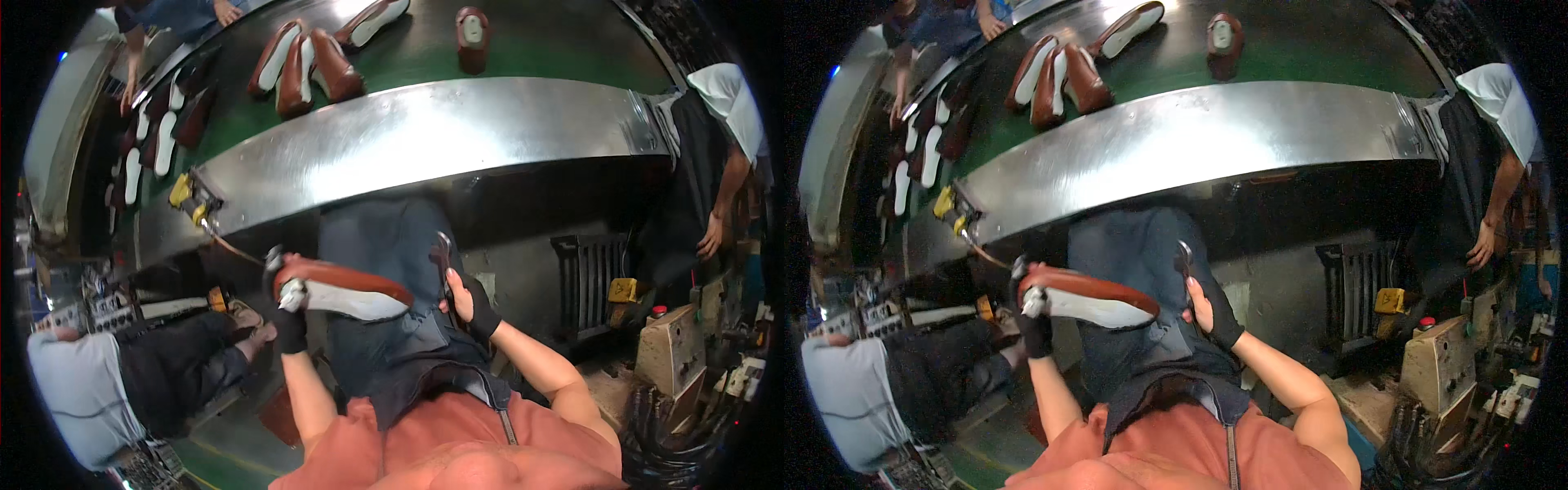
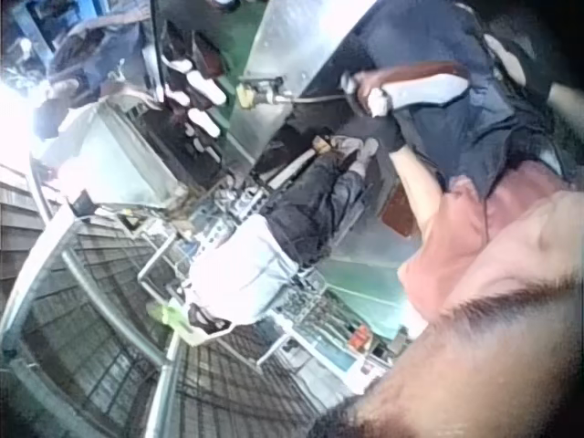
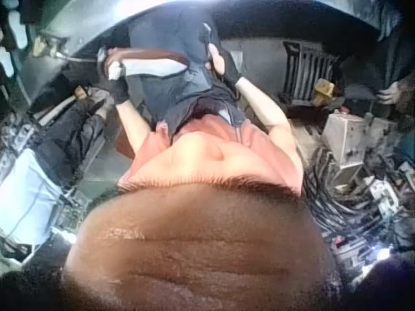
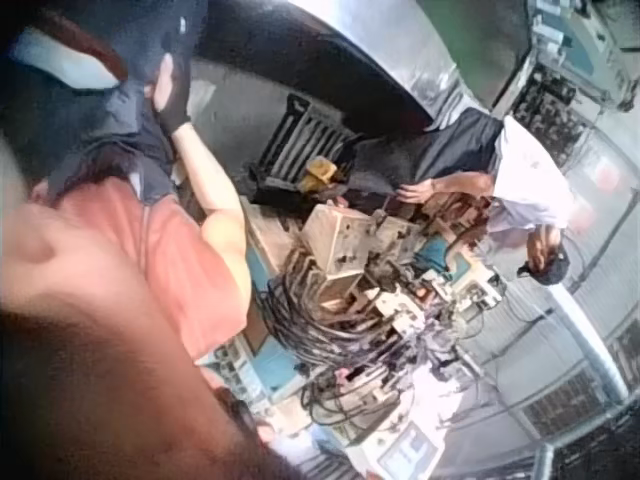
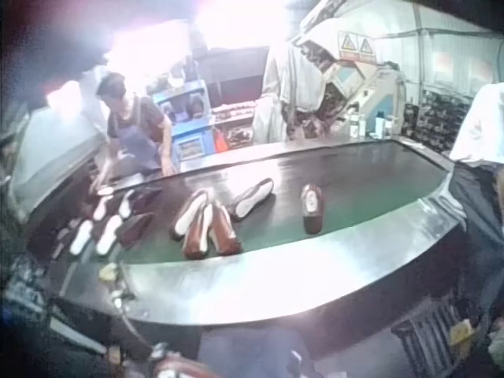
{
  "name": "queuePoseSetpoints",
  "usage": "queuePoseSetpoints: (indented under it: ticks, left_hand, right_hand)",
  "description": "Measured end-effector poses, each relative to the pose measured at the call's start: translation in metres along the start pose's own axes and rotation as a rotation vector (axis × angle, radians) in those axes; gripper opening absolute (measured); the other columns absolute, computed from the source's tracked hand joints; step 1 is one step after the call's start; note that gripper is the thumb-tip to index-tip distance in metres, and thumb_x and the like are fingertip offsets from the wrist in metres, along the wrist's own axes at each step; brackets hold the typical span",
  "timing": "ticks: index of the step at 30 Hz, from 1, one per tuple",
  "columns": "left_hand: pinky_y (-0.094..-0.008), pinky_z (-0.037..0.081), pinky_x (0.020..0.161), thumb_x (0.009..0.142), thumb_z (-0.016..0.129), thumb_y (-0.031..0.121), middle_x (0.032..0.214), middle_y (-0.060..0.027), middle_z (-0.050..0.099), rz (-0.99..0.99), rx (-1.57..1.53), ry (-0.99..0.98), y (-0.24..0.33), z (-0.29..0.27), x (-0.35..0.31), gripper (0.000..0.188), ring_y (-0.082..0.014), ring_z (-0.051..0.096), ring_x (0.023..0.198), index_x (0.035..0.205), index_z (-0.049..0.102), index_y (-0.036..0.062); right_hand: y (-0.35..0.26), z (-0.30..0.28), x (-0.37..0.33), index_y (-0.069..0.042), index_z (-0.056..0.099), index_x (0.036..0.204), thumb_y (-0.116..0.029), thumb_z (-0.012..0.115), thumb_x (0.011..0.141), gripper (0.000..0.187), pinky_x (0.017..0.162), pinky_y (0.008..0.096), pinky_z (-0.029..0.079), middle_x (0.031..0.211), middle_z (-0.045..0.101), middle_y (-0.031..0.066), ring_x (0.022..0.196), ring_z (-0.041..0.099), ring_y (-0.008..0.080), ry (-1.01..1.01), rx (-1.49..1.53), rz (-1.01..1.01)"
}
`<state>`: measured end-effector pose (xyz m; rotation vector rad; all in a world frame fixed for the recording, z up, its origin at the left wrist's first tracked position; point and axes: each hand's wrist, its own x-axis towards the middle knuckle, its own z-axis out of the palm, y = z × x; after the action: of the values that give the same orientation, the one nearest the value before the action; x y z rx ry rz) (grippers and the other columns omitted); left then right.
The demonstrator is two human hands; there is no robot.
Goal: The person uses a pair of pliers to trim excess white material from the sole of a brown shoe. They repeatedly pick up shoes from a nearby surface, hold them on their lap, and scrape the edges of the soles before placing them back down.
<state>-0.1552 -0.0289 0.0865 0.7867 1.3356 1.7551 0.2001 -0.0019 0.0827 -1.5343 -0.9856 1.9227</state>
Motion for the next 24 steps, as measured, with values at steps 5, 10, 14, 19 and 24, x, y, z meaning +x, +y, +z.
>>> queuePoseSetpoints:
  ticks: [5,10,14,19,24]
  left_hand:
    - [-0.0350,0.044,0.092,0.076,0.063,0.005,0.108,-0.0143,0.064,0.249,0.428,-0.397,0.032,0.105,-0.015,0.026,-0.0254,0.060,0.102,0.102,0.065,-0.0008]
    - [-0.0321,0.046,0.081,0.095,0.044,0.049,0.091,-0.0080,0.066,-0.098,0.294,-0.543,0.026,0.141,0.007,0.054,-0.0187,0.061,0.087,0.090,0.065,-0.0006]
    - [-0.0364,0.046,0.087,0.092,0.014,0.065,0.089,-0.0085,0.068,0.045,0.170,-0.550,-0.004,0.159,0.013,0.084,-0.0236,0.063,0.085,0.086,0.067,0.0014]
    - [-0.0373,0.046,0.087,0.092,0.019,0.064,0.086,-0.0107,0.068,0.183,0.151,-0.554,-0.009,0.159,0.010,0.082,-0.0234,0.063,0.084,0.080,0.069,-0.0002]
    - [-0.0371,0.044,0.091,0.092,0.031,0.058,0.098,-0.0127,0.066,-0.035,-0.047,-0.501,0.007,0.149,-0.008,0.071,-0.0250,0.061,0.095,0.084,0.068,-0.0015]
  right_hand:
    - [-0.036,0.015,-0.046,-0.002,0.059,0.087,-0.046,0.036,0.099,0.051,0.059,0.0257,0.047,0.068,0.059,0.0046,0.060,0.059,0.0123,-0.097,-0.088,-0.172]
    - [-0.046,0.033,-0.081,-0.001,0.061,0.089,-0.041,0.032,0.101,0.051,0.067,0.0260,0.047,0.076,0.062,0.0033,0.069,0.057,0.0112,-0.251,-0.121,-0.157]
    - [-0.018,0.041,-0.054,0.000,0.060,0.105,-0.038,0.031,0.102,0.047,0.079,0.0273,0.046,0.091,0.063,0.0049,0.081,0.058,0.0121,-0.315,-0.093,-0.311]
    - [-0.055,0.071,-0.067,-0.001,0.059,0.106,-0.040,0.032,0.101,0.048,0.080,0.0319,0.049,0.092,0.063,0.0136,0.076,0.061,0.0196,-0.346,0.746,0.216]
    - [-0.025,0.067,-0.062,-0.005,0.054,0.083,-0.038,0.034,0.100,0.042,0.056,0.0309,0.041,0.065,0.052,0.0061,0.055,0.050,0.0176,-0.332,0.089,-0.133]
